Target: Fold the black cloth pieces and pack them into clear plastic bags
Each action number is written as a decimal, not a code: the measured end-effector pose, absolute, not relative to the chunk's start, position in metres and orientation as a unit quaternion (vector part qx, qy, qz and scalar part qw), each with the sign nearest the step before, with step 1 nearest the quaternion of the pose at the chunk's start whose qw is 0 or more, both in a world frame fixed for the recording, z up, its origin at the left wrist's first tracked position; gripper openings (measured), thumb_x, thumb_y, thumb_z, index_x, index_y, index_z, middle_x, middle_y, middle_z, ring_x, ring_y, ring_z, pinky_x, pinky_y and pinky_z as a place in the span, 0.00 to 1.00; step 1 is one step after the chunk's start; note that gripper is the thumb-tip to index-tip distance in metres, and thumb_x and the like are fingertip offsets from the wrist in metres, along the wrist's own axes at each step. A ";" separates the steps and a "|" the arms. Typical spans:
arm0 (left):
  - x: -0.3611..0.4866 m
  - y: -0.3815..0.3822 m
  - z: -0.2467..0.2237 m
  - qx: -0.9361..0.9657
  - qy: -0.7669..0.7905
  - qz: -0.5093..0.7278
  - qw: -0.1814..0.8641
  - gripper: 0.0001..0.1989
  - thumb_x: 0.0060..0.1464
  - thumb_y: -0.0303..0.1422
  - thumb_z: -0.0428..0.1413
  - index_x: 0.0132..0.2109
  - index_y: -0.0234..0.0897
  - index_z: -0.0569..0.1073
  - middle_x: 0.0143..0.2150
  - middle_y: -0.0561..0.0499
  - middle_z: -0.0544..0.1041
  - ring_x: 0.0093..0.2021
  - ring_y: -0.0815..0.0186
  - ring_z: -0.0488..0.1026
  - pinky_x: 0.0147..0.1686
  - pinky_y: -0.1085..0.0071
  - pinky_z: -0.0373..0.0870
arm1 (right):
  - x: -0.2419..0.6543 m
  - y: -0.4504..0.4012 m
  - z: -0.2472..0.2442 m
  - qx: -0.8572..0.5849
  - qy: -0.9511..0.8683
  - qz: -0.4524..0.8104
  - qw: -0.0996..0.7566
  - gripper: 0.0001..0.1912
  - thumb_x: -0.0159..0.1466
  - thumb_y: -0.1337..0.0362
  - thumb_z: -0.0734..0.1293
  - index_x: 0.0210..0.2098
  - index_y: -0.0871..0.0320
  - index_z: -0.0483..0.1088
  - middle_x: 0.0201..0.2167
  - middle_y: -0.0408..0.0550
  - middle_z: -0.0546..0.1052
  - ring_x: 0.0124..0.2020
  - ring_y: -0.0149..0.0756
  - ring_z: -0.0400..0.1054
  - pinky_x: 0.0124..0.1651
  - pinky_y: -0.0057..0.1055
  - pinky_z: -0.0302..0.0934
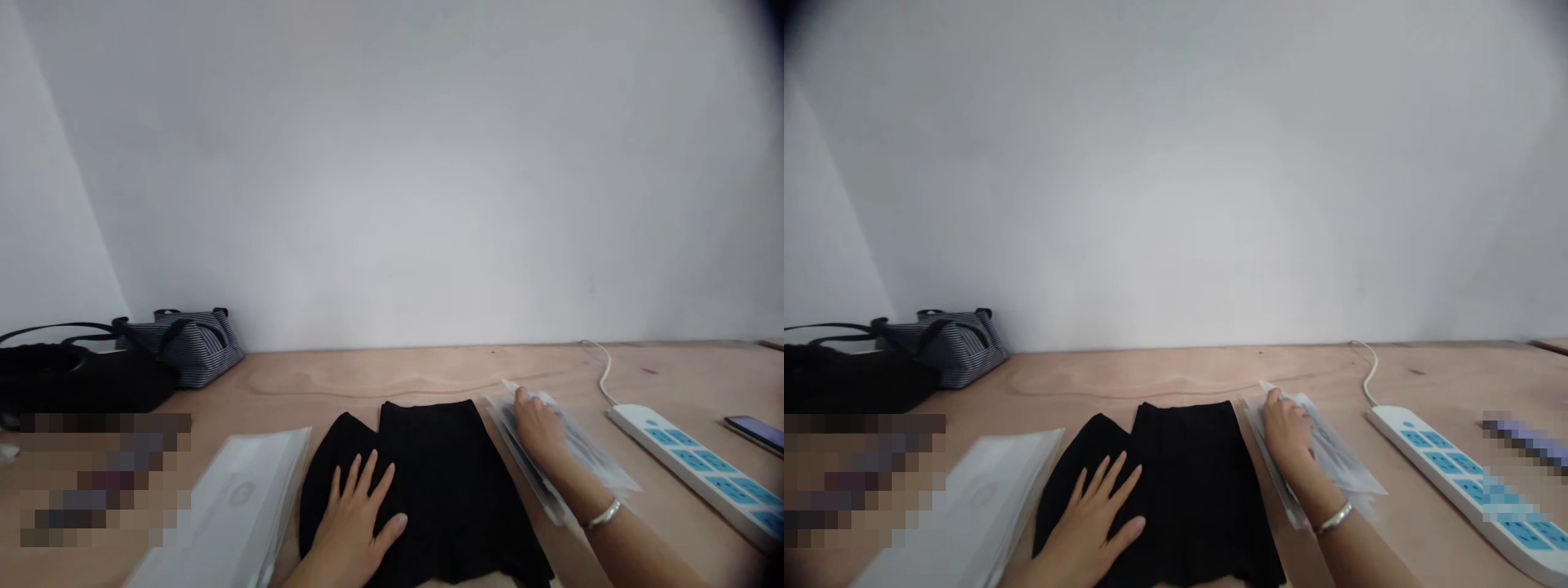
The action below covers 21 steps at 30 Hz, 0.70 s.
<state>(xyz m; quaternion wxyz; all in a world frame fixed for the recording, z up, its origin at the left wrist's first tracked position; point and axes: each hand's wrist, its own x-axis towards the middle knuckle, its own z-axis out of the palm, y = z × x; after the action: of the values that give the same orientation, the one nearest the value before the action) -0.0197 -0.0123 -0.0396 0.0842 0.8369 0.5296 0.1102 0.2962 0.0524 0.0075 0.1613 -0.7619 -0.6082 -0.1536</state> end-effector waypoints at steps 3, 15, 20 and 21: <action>-0.020 -0.011 -0.034 0.816 0.539 0.174 0.112 0.28 0.57 0.50 0.39 0.62 0.49 0.49 0.65 0.49 0.46 0.63 0.52 0.39 0.57 0.45 0.43 | 0.282 0.050 0.014 -0.735 -0.632 -0.189 0.157 0.21 0.57 0.78 0.52 0.48 0.65 0.62 0.43 0.66 0.67 0.42 0.48 0.66 0.42 0.42 0.60; -0.048 -0.001 0.012 0.704 0.520 0.473 0.102 0.18 0.59 0.41 0.41 0.52 0.40 0.63 0.53 0.49 0.66 0.55 0.61 0.61 0.54 0.59 0.58 | 0.179 0.016 -0.013 -0.270 -0.929 -0.059 0.247 0.16 0.59 0.74 0.55 0.46 0.62 0.61 0.50 0.57 0.62 0.52 0.39 0.57 0.52 0.33 0.56; -0.026 -0.003 0.003 0.800 0.514 0.295 0.088 0.18 0.57 0.41 0.45 0.50 0.41 0.68 0.55 0.50 0.66 0.56 0.61 0.60 0.55 0.62 0.58 | 0.186 0.007 -0.020 -0.381 -0.906 0.012 0.184 0.31 0.53 0.75 0.56 0.57 0.61 0.52 0.57 0.56 0.56 0.58 0.40 0.49 0.58 0.39 0.46; -0.020 -0.004 0.002 0.818 0.506 0.259 0.087 0.20 0.57 0.42 0.44 0.53 0.41 0.66 0.58 0.50 0.63 0.58 0.60 0.57 0.56 0.61 0.55 | 0.190 0.007 -0.022 -0.424 -0.888 0.020 0.175 0.31 0.54 0.74 0.56 0.58 0.61 0.50 0.58 0.56 0.56 0.59 0.41 0.48 0.59 0.42 0.44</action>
<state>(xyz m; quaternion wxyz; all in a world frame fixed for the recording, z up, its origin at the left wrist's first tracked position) -0.0201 -0.0038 0.0022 0.0867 0.8183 0.5058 0.2591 0.1903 0.0067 -0.0219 0.1749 -0.4244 -0.8882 0.0204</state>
